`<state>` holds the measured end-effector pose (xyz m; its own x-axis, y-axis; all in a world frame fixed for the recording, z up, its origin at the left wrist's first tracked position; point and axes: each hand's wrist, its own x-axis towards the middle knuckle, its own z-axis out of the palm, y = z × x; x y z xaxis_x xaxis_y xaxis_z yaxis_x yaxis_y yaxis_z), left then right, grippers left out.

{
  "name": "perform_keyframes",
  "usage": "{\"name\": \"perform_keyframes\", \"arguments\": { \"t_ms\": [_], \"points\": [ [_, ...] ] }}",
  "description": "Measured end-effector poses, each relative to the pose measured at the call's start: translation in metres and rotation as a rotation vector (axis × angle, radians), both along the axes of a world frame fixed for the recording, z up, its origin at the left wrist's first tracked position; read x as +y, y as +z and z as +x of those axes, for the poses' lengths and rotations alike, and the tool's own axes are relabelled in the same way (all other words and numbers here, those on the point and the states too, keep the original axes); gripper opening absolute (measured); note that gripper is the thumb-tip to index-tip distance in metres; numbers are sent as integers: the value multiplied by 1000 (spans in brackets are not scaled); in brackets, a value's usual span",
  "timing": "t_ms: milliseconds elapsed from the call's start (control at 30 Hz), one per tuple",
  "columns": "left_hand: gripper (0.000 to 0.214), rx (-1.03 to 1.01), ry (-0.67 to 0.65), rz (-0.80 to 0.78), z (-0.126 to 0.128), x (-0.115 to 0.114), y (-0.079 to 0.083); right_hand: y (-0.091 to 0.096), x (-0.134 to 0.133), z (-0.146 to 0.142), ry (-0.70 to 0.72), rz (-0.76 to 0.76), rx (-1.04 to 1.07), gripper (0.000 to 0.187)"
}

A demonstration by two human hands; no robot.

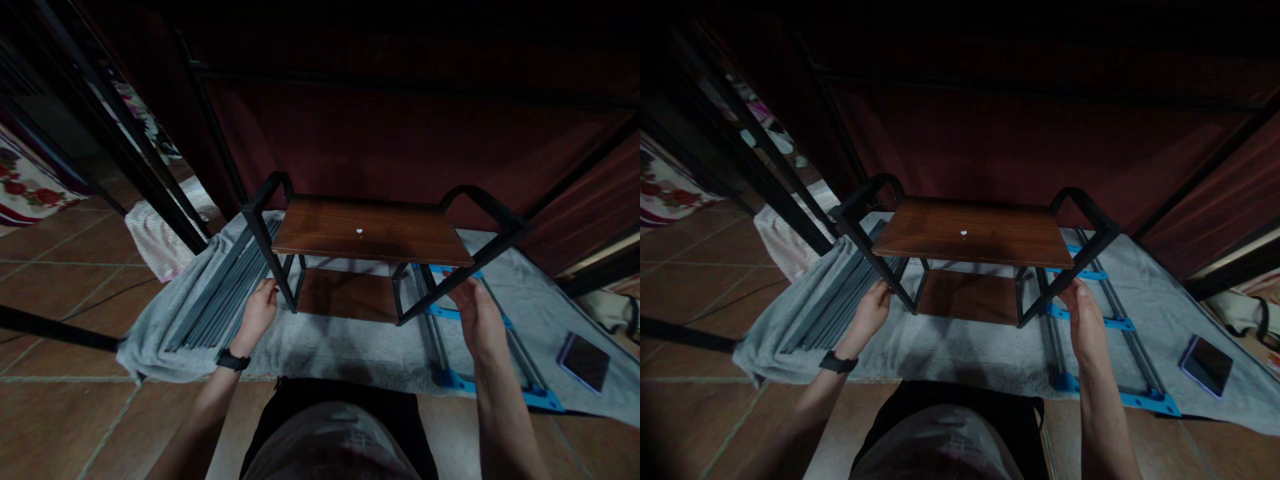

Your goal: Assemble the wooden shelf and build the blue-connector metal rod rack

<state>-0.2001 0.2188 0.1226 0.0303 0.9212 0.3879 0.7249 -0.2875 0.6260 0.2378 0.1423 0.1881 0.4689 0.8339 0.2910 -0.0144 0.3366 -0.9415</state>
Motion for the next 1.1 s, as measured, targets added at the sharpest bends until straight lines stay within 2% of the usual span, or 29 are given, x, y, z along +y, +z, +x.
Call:
{"name": "perform_keyframes", "arguments": {
  "t_ms": [133,267,367,500,667,867,967,1100],
  "points": [
    [30,176,-28,-101,1,-11,-36,-38,-12,5,-37,-129,47,47],
    [24,184,-64,-218,4,-16,-66,-88,-20,14,-72,-342,-7,50],
    [24,166,-33,-285,8,-16,-78,-121,-19,18,-44,-483,-143,51],
    [22,158,20,-352,12,-12,-84,-151,-13,15,-48,-515,-329,45],
    [24,68,54,-367,13,-9,-89,-170,-11,7,4,-526,-468,42],
    [25,-74,55,-446,12,-4,-93,-174,-12,0,71,-579,-524,46],
    [25,1,48,-451,11,-3,-90,-172,-12,-2,89,-564,-521,47],
    [24,270,-25,-403,9,-6,-81,-172,-11,-2,100,-561,-524,46]
  ]
}}
